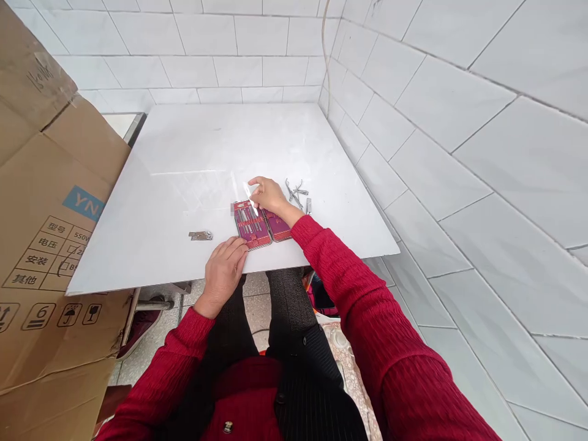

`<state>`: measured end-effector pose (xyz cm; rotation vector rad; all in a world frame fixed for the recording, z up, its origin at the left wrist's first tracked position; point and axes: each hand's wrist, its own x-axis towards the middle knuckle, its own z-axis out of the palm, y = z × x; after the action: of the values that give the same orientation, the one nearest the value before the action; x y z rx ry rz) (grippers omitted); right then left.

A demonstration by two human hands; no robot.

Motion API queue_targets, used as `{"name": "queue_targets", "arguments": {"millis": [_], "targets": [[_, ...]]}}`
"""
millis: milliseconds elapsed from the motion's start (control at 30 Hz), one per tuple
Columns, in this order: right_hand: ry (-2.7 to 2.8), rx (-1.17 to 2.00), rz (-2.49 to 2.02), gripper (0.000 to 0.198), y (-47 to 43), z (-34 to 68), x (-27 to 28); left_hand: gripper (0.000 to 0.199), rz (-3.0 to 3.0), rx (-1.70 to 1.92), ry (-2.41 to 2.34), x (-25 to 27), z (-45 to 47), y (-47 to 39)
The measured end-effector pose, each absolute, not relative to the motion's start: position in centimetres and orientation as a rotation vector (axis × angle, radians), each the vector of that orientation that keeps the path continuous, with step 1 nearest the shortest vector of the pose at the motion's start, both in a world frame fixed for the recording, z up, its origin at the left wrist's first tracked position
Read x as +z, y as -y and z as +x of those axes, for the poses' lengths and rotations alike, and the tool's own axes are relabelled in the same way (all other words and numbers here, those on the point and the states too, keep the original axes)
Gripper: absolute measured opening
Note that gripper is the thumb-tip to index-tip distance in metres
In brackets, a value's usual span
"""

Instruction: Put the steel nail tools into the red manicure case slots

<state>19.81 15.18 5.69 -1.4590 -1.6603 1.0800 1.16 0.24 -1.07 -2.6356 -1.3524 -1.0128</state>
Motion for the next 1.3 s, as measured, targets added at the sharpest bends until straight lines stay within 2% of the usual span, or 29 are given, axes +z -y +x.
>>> {"name": "queue_targets", "arguments": {"millis": [200, 333, 433, 600, 667, 800, 1300], "targets": [[1.583, 1.082, -1.492, 0.027, -15.3, 20.9, 4.4, 0.023, -2.644, -0.992, 1.360, -0.7, 1.2, -0.2], [1.574, 1.075, -1.507, 0.025, -15.5, 20.7, 4.6, 0.022, -2.642, -0.983, 1.370, -0.5, 1.2, -0.2], [1.594, 1.083, -1.507, 0.032, -15.7, 20.9, 4.7, 0.021, -2.635, -0.984, 1.364, -0.5, 1.3, -0.2], [1.640, 1.110, -1.425, 0.061, -16.0, 21.4, 4.1, 0.019, -2.606, -1.003, 1.345, -0.7, 1.3, -0.3], [1.663, 1.132, -1.398, 0.065, -16.1, 21.4, 4.1, 0.019, -2.604, -1.001, 1.346, -0.8, 1.3, -0.3], [1.716, 1.139, -1.411, 0.060, -16.4, 21.4, 4.2, 0.019, -2.603, -0.992, 1.348, -0.8, 1.3, -0.4], [1.881, 0.754, -1.535, 0.042, -16.5, 21.2, 4.1, 0.020, -2.600, -1.033, 1.331, -0.7, 1.4, -0.5]]}}
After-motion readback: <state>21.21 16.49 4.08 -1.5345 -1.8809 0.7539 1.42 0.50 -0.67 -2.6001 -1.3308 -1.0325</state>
